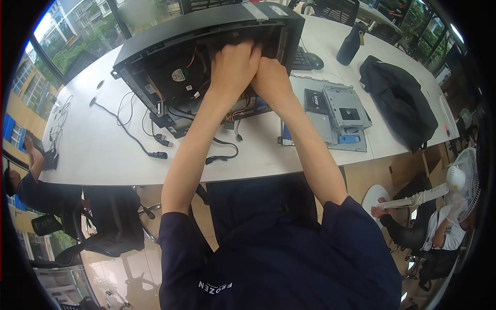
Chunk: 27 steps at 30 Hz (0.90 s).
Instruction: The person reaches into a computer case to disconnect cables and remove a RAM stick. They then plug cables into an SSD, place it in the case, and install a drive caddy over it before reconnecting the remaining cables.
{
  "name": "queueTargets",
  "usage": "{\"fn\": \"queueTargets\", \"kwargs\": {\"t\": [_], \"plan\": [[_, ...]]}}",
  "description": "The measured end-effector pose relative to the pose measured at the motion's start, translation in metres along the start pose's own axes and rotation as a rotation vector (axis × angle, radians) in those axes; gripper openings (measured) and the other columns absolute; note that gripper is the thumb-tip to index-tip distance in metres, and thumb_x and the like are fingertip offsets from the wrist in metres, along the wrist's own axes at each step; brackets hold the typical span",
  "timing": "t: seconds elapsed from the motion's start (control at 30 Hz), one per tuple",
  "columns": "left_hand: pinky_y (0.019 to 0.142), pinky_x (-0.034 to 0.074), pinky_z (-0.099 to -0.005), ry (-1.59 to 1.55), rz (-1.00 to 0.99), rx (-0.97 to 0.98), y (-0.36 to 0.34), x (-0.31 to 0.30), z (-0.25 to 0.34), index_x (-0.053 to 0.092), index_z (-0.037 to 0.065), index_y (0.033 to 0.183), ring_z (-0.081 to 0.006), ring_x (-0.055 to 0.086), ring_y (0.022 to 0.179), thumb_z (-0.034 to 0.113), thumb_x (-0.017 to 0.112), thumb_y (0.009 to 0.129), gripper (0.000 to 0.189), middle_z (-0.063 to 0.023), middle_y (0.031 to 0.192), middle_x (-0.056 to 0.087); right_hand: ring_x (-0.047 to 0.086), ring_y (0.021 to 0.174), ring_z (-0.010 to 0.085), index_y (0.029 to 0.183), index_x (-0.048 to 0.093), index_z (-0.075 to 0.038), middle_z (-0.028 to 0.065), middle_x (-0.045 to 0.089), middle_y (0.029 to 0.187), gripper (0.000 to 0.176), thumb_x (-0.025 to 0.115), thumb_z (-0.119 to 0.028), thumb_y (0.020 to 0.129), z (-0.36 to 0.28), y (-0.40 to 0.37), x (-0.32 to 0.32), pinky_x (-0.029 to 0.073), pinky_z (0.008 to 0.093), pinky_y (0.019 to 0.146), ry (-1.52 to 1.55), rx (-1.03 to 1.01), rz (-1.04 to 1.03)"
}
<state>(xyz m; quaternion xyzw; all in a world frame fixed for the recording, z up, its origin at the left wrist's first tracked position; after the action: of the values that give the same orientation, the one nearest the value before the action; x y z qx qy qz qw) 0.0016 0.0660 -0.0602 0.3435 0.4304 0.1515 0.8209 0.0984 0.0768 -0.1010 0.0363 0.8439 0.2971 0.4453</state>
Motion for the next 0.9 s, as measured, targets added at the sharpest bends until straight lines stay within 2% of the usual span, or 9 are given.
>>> {"fn": "queueTargets", "kwargs": {"t": [0.3, 0.4, 0.47, 0.5, 0.57, 0.63, 0.67, 0.77, 0.9], "plan": [[0.066, 0.052, -0.051, 0.013, 0.011, 0.019, 0.007, 0.0, 0.001, 0.068, 0.005, 0.084, -0.0457, 0.064, 0.073, 0.031, 0.059, 0.092, 0.029, -0.0227, 0.071, 0.065, 0.068, 0.077, 0.0432, 0.076, 0.067, 0.004, 0.0265, 0.067, 0.078, 0.008, 0.064, -0.003, 0.077, -0.005, -0.023, -0.024, 0.055, 0.0474, 0.069, 0.034, -0.016, 0.04], [0.065, 0.052, -0.0499, 0.038, 0.061, 0.026, 0.004, 0.001, -0.005, 0.068, 0.006, 0.084, -0.0442, 0.065, 0.072, 0.032, 0.062, 0.091, 0.028, -0.021, 0.07, 0.066, 0.069, 0.07, 0.0375, 0.081, 0.066, 0.002, 0.0181, 0.069, 0.073, 0.008, 0.067, -0.005, 0.078, -0.012, -0.034, -0.084, 0.054, 0.0426, 0.064, 0.234, -0.002, 0.32], [0.064, 0.052, -0.0481, 0.081, 0.051, 0.005, 0.002, 0.002, -0.008, 0.068, 0.007, 0.09, -0.0416, 0.066, 0.071, 0.032, 0.064, 0.091, 0.026, -0.0182, 0.069, 0.067, 0.069, 0.07, 0.0258, 0.093, 0.066, -0.001, 0.0079, 0.068, 0.076, 0.017, 0.071, -0.011, 0.079, 0.01, -0.034, -0.118, 0.053, 0.0366, 0.064, 0.467, 0.047, 0.6], [0.064, 0.052, -0.0481, 0.083, 0.05, 0.008, 0.001, 0.001, -0.008, 0.068, 0.007, 0.09, -0.0416, 0.066, 0.071, 0.032, 0.064, 0.091, 0.026, -0.0182, 0.069, 0.067, 0.066, 0.089, 0.0177, 0.111, 0.063, -0.004, 0.0063, 0.067, 0.094, 0.038, 0.077, -0.021, 0.08, 0.023, -0.022, -0.121, 0.053, 0.0313, 0.072, 0.484, -0.011, 0.59], [0.063, 0.052, -0.0468, 0.021, 0.045, -0.009, 0.002, 0.001, -0.01, 0.066, 0.007, 0.098, -0.0395, 0.067, 0.069, 0.032, 0.066, 0.09, 0.026, -0.0155, 0.069, 0.068, 0.059, 0.109, 0.0175, 0.126, 0.057, -0.003, 0.0123, 0.061, 0.116, 0.057, 0.08, -0.026, 0.079, 0.03, 0.005, -0.113, 0.051, 0.0304, 0.085, 0.7, -0.12, 0.447], [0.062, 0.052, -0.0462, 0.031, 0.075, 0.001, 0.001, 0.001, -0.01, 0.066, 0.007, 0.101, -0.0384, 0.068, 0.069, 0.033, 0.066, 0.09, 0.028, -0.0146, 0.07, 0.069, 0.054, 0.117, 0.0179, 0.132, 0.052, -0.003, 0.0138, 0.058, 0.123, 0.066, 0.079, -0.033, 0.08, 0.035, 0.026, -0.086, 0.046, 0.0307, 0.096, 0.892, -0.177, 0.199], [0.062, 0.052, -0.0457, 0.04, 0.096, 0.007, 0.001, 0.001, -0.01, 0.065, 0.007, 0.104, -0.0374, 0.068, 0.069, 0.033, 0.066, 0.09, 0.029, -0.0137, 0.07, 0.07, 0.055, 0.114, 0.0165, 0.132, 0.052, -0.001, 0.0109, 0.059, 0.121, 0.064, 0.075, -0.036, 0.083, 0.042, 0.03, -0.064, 0.043, 0.0305, 0.098, 1.089, -0.087, -0.017], [0.062, 0.053, -0.0445, 0.019, 0.066, -0.042, 0.002, -0.001, -0.011, 0.067, 0.007, 0.102, -0.0358, 0.069, 0.07, 0.035, 0.068, 0.089, 0.03, -0.0126, 0.073, 0.071, 0.056, 0.108, 0.0148, 0.126, 0.055, -0.001, 0.0078, 0.061, 0.115, 0.053, 0.069, -0.034, 0.088, 0.06, 0.037, -0.024, 0.043, 0.0284, 0.094, 1.288, 0.054, -0.117], [0.063, 0.053, -0.0431, 0.03, 0.075, -0.048, 0.0, -0.007, -0.01, 0.069, 0.008, 0.098, -0.0347, 0.07, 0.071, 0.036, 0.069, 0.088, 0.03, -0.0106, 0.076, 0.072, 0.056, 0.101, 0.0135, 0.119, 0.058, 0.001, 0.0051, 0.062, 0.108, 0.042, 0.066, -0.028, 0.09, 0.051, 0.034, -0.023, 0.043, 0.0278, 0.09, 1.271, 0.077, -0.047]]}}
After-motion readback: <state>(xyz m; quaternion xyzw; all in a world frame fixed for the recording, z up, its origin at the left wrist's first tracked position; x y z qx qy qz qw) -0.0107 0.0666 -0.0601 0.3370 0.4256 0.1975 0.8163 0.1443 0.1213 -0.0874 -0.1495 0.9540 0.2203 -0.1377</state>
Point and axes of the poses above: each hand's wrist, its own y-axis towards the middle knuckle, its own x-axis out of the palm, z = x × y, the point moved 7 cm from there along y, towards the middle knuckle
